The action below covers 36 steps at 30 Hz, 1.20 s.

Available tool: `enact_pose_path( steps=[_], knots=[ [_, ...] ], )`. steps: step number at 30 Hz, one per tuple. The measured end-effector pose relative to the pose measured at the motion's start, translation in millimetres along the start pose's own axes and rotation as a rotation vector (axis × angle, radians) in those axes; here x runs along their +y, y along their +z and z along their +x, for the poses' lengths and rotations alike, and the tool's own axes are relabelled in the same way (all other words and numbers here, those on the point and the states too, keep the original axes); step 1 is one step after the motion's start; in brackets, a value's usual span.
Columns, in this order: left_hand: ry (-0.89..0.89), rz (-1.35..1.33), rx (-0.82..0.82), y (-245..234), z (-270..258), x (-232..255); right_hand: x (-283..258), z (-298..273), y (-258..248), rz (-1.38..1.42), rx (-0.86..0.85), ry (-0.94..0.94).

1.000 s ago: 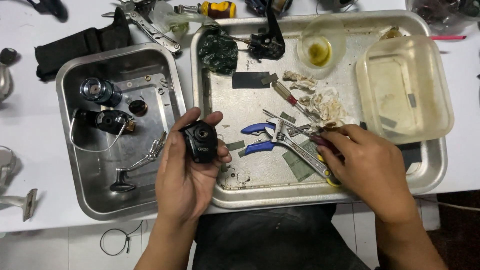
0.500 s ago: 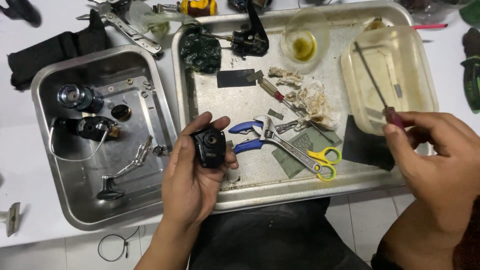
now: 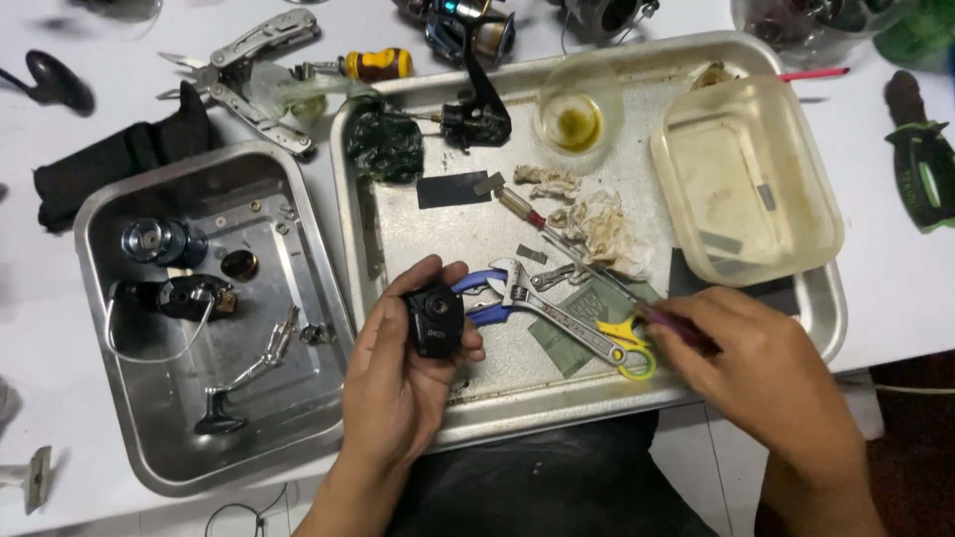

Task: The person disassembles and cleans fishing reel components on a workbench. They remove parts from a clear container, wipe them with a cloth, and place them into a metal tray. The person also handles a small black component and uses a screwdriver to manipulate parts within the container.

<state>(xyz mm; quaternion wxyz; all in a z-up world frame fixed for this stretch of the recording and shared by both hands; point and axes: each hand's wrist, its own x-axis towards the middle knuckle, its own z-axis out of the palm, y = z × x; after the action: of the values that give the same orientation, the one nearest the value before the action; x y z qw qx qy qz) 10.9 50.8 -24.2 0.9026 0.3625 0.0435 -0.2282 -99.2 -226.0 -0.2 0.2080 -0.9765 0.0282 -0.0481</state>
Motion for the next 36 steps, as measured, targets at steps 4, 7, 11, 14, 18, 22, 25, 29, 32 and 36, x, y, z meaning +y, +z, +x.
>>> enact_pose_path(
  steps=[4,7,11,14,18,22,25,29,32,36],
  knots=[
    [0.012,0.074,0.046,-2.1,0.8,-2.9,2.3,0.4,10.7,0.059,-0.050,-0.003],
    [0.029,0.177,-0.011,-2.8,-1.6,-2.8,-3.4,1.3,-6.8,0.093,0.036,-0.055],
    [-0.029,0.327,-0.055,2.2,-1.1,3.6,31.8,14.3,-50.4,0.031,0.141,-0.101],
    [-0.007,0.594,-0.183,6.2,0.4,10.1,99.4,40.1,-73.9,-0.247,0.201,-0.054],
    [0.159,1.068,-0.340,4.2,8.7,11.6,190.1,102.0,-82.4,-0.399,0.270,0.115],
    [-0.195,0.993,-0.061,7.0,4.2,12.4,270.9,147.6,-68.6,-0.323,0.321,0.121],
    [-0.362,1.170,0.199,17.8,3.0,27.5,248.5,159.4,-69.5,-0.285,0.292,0.299],
    [-0.033,1.445,-0.200,3.5,10.7,34.5,218.4,166.3,-64.0,-0.204,0.201,0.503],
    [0.010,1.507,-0.460,6.6,14.8,26.7,225.3,174.0,-55.2,-0.060,0.185,0.625],
    [-0.090,1.616,-0.557,0.8,13.7,9.2,253.9,179.6,-32.8,0.385,0.382,0.669]
  ],
)
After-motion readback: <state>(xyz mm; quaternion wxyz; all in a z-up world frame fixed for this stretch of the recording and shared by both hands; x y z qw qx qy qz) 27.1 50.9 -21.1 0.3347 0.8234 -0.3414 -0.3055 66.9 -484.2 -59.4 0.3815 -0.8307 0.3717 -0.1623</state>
